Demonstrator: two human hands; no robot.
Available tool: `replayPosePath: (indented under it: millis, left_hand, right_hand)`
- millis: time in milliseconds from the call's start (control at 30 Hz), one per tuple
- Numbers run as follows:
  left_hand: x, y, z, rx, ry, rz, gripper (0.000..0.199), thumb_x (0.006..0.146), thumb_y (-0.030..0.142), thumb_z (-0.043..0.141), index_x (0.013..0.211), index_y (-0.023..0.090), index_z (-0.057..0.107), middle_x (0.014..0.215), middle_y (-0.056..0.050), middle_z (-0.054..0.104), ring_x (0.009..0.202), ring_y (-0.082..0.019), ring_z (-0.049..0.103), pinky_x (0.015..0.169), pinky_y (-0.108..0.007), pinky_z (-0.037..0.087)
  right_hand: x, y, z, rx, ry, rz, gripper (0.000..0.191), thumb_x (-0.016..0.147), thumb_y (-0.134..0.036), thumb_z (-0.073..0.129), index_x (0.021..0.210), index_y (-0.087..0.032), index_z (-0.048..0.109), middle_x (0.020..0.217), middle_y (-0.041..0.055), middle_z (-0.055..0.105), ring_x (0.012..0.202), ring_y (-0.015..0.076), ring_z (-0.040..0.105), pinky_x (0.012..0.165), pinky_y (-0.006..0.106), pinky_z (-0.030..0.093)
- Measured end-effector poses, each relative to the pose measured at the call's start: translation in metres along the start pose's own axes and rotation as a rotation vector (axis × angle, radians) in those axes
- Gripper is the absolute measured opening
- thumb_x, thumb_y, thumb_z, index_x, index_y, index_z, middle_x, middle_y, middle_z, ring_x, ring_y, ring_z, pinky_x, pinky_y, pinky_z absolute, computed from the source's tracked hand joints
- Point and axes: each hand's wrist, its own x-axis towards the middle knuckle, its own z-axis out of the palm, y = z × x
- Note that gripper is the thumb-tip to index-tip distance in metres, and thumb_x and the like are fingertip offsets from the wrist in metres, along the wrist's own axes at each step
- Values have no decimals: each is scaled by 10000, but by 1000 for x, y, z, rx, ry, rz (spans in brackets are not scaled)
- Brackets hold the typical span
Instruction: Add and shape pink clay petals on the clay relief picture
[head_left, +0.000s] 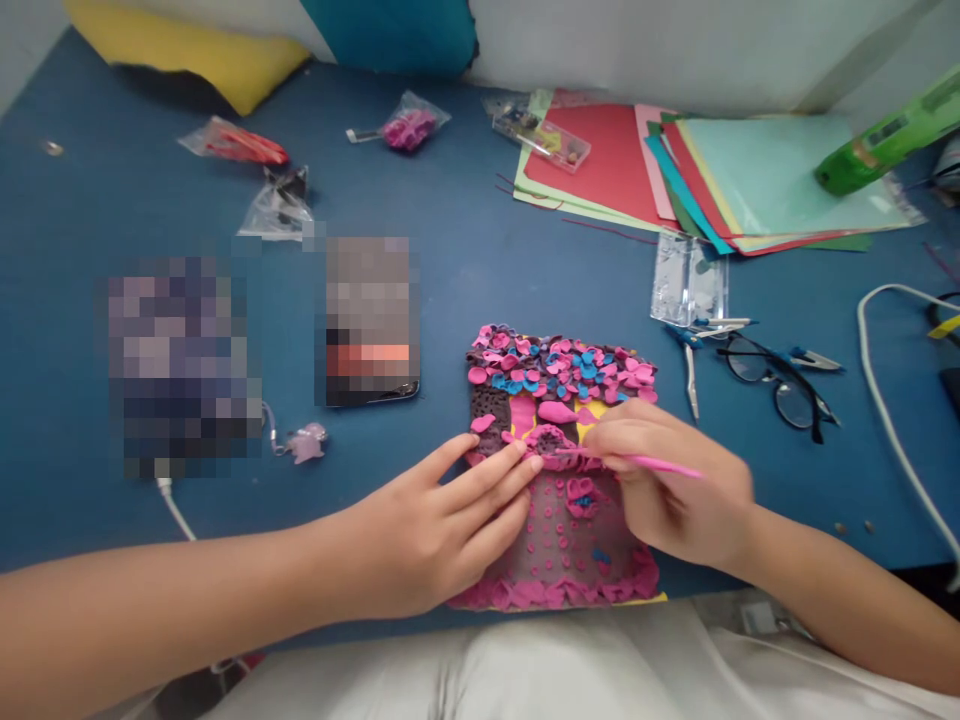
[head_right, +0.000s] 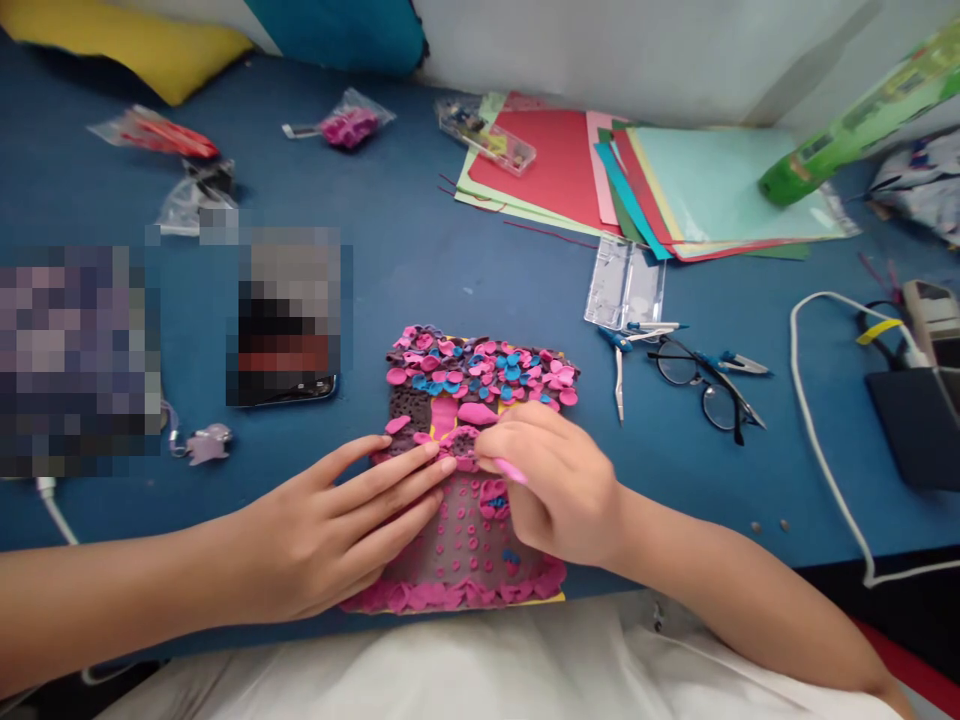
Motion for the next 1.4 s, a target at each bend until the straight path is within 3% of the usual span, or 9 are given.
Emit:
replayPosePath:
  millis: [200,367,500,567,733,900,1100,1400]
  left_hand:
    - [-1,-1,1,-6,15,7,333,1007,125,372,1163,70,661,1378,-162,608,1304,-277,545,1187,-467,273]
    - [-5,4,-2,88,23,111,297,971,169,486,1167,40,669,1293,-178,664,1264,-279,588,1141,-421,395]
    - [-3,7,-5,146,91,156,266,990,229,532,1083,59,714,1158,-166,731,1067,-269,699,925,-374,555]
    - [0,7,-6,137,96,153,262,1005,203,509,1040,58,724,1107,-160,748,1007,-262,723,834,-357,580]
    - [5,7,-4,149,138,151,291,1009,145,455,974,68,734,1043,-145,766,950,-254,739,813,-357,585]
    - [0,9,8,139,247,147,277,987,154,481,938,73,741,1019,-157,767,939,-270,732,785,-377,578]
    - [0,8,11,130,235,137,261,970,157,488,931,98,739,1047,-139,762,960,-269,714,789,-377,572]
    - [1,9,13,119,264,135,293,949,132,456,910,97,744,1020,-148,765,944,-274,716,808,-403,575]
  right_hand:
    - [-1,1,2,-22,10,-24,259,854,51,429,937,-153,565,743,69,682,679,162,625,619,280,563]
    - [2,-1,-4,-51,31,-19,250,866,25,473,959,-169,600,740,58,708,686,170,666,626,289,578]
    - [11,-9,-14,-31,83,72,267,878,12,542,1024,-194,630,812,58,740,717,158,704,661,275,598]
    - [18,-14,-16,39,40,121,238,890,-7,543,1016,-190,628,839,65,740,735,154,712,669,266,604]
    - [34,-21,-5,144,-101,36,178,896,-38,519,998,-160,600,816,74,722,728,151,682,673,281,605]
    - [39,-12,10,132,-61,-1,164,906,-38,517,974,-166,594,837,75,730,784,142,711,712,262,614]
    - [38,-7,14,107,-38,-63,175,904,-18,528,1005,-157,563,871,95,737,773,140,703,719,260,609]
    - [34,-4,21,54,-118,-119,136,947,-49,488,1042,-116,560,873,119,712,802,176,657,726,300,593]
